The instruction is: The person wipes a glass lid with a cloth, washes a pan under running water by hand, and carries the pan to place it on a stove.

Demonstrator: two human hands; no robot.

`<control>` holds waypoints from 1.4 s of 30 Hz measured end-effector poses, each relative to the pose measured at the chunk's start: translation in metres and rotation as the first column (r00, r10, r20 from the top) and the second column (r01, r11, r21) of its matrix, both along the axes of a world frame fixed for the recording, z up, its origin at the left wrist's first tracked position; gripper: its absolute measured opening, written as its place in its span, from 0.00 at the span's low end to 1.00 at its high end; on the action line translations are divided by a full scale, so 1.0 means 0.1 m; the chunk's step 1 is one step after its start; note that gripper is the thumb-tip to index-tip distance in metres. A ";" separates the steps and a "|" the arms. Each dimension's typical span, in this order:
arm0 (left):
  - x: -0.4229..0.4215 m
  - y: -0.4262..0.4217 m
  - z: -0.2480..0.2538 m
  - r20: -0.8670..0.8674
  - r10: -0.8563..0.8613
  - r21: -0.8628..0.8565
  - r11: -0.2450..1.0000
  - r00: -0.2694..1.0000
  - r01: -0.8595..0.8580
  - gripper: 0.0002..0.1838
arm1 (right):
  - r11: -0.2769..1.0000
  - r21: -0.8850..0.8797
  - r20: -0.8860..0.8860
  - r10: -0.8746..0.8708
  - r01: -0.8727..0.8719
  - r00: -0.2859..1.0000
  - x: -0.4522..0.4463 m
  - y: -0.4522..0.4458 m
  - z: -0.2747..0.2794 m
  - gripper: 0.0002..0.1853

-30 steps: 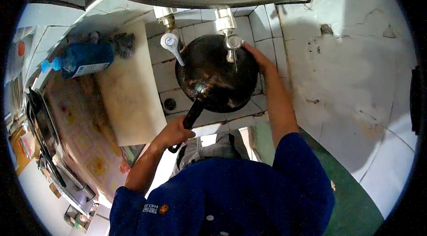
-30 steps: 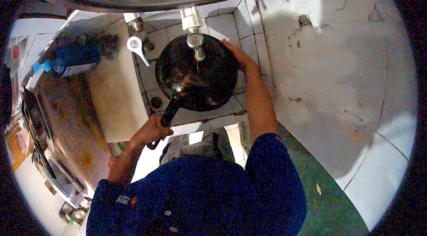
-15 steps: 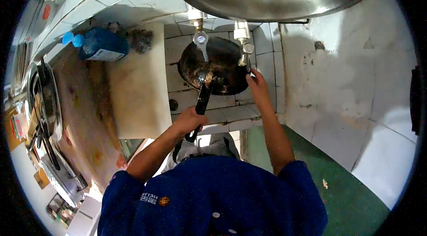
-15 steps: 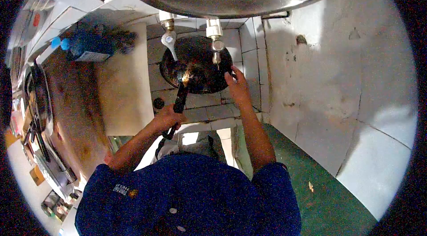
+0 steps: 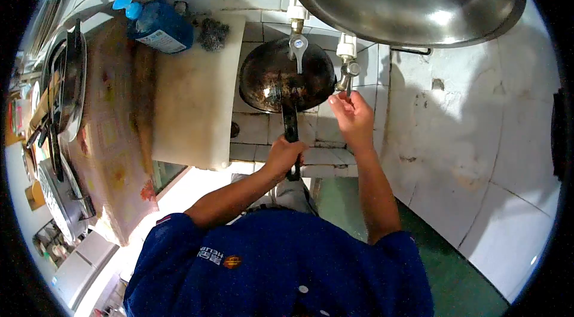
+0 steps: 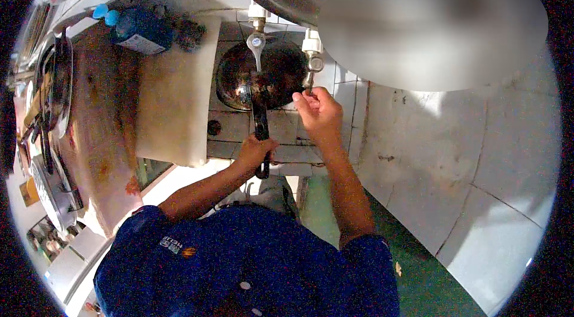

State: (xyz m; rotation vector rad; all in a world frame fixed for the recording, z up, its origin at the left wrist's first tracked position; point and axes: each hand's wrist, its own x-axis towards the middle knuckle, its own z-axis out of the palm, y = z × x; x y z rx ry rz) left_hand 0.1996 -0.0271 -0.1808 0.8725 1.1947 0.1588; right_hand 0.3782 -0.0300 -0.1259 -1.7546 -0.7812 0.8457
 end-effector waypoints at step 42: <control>1.75 0.71 -0.65 0.283 0.898 -0.783 0.419 0.337 -0.459 0.15 | 0.977 -0.091 0.794 0.188 -0.192 0.579 0.26 0.11 0.28 0.08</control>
